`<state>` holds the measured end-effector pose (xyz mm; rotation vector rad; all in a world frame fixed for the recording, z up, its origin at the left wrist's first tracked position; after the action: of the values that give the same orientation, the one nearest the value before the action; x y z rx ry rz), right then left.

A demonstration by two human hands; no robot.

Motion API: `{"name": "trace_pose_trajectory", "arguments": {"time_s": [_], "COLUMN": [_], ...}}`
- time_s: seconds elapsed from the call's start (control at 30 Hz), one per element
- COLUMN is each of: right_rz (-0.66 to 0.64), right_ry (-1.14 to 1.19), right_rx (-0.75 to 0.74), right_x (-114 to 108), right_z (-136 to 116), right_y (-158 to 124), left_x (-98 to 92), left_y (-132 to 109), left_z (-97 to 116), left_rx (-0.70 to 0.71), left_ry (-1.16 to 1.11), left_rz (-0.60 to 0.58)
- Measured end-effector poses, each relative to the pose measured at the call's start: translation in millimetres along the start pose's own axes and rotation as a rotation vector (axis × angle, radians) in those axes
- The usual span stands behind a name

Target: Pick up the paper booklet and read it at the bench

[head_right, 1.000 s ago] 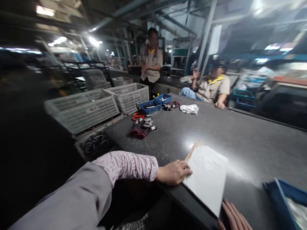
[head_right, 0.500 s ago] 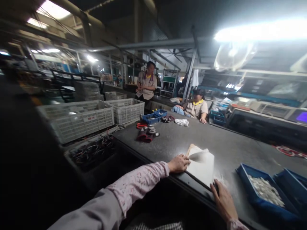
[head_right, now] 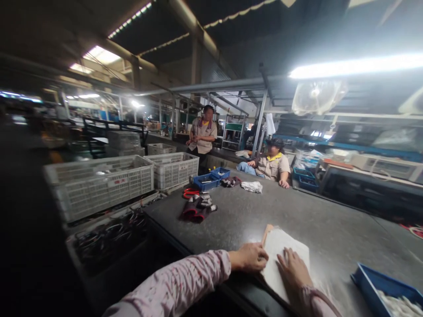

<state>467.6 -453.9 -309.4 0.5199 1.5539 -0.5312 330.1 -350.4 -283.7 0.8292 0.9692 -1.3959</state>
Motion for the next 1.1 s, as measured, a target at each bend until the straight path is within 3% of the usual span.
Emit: {"name": "trace_pose_trajectory", "arguments": {"time_s": [0.1,0.2,0.37,0.53,0.7,0.9,1.1], "right_rz": [-0.079,-0.102,-0.203,-0.184,-0.209,-0.207,-0.138], "right_ry": [-0.166,-0.236,-0.216,-0.169,-0.081,0.013,0.072], "right_rx": [0.045,-0.005,0.05,0.056,0.003,-0.058,-0.108], "right_x": [8,5,6,7,5,1,6], "right_z": [-21,-39,-39,-36,-35,-33,-29], "right_y": [17,24,29,26,27,28,30], "left_x": [-7.1,-12.9,-22.4,-27.3,-24.2,-27.8,-34.7], "left_y": [20,39,57,60,57,54,50], "left_z": [-11,-25,-42,-49,-54,-49,-46], "left_rx": [-0.046,-0.138,-0.22,-0.127,-0.144,-0.143,-0.148], "left_ry": [0.008,-0.053,-0.156,-0.145,-0.143,-0.136,-0.094], "left_rz": [0.016,0.063,0.164,0.197,0.22,0.136,0.134]}}
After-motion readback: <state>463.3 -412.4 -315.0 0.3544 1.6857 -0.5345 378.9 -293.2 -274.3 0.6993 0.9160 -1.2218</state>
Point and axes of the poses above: each hand's wrist, its own y-axis towards the middle knuckle, its own x-axis out of the palm, z = x × y, the point moved 7 cm from there along y, towards the middle knuckle, and after that the axes turned 13 degrees about -z, right-handed, at the moved point
